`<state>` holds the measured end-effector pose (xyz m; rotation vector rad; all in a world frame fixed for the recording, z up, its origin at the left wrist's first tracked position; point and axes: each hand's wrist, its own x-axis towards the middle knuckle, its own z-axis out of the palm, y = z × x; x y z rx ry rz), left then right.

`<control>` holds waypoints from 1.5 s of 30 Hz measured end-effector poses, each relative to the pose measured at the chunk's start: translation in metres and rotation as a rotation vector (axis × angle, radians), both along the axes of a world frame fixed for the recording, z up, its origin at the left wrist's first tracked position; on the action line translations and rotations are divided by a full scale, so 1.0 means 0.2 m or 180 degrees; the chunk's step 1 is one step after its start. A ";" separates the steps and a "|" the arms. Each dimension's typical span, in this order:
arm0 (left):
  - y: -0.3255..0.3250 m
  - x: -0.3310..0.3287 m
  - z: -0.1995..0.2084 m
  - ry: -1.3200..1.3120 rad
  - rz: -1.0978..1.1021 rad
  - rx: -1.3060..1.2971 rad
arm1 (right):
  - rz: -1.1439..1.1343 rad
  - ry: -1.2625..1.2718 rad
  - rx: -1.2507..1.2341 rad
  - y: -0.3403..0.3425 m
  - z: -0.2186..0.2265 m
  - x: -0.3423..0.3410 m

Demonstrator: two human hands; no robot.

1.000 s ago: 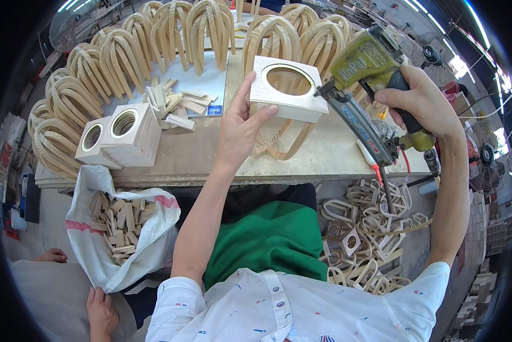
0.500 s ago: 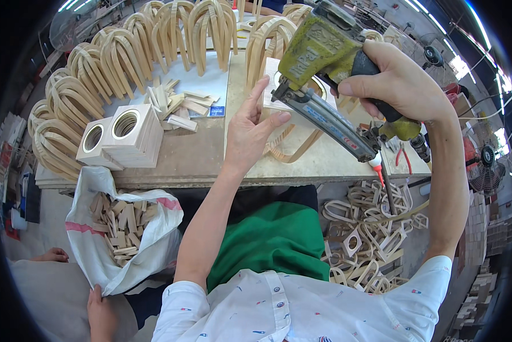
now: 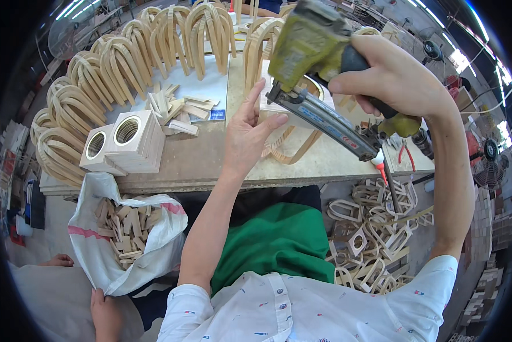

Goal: The person assembles small wooden frames by applying glue to rectangular blocks and attaching them to curved wooden pieces. They use a pneumatic nail gun to secure the joints and handle multiple frame components on a workbench.

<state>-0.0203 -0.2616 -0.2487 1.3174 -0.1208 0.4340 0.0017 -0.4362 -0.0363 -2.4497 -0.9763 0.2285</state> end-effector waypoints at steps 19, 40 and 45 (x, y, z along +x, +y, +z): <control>0.34 -0.42 0.72 -0.1271 0.1059 -0.0253 | -0.1279 0.0694 0.0803 -0.76 -1.06 0.51; 0.29 -0.57 0.18 0.0032 0.1623 -0.0499 | -0.0987 -0.1397 -0.0906 -0.38 -1.65 0.68; 0.29 -0.56 0.01 -0.0096 0.0997 -0.0789 | -0.1160 -0.1268 -0.0543 -0.45 -1.86 0.73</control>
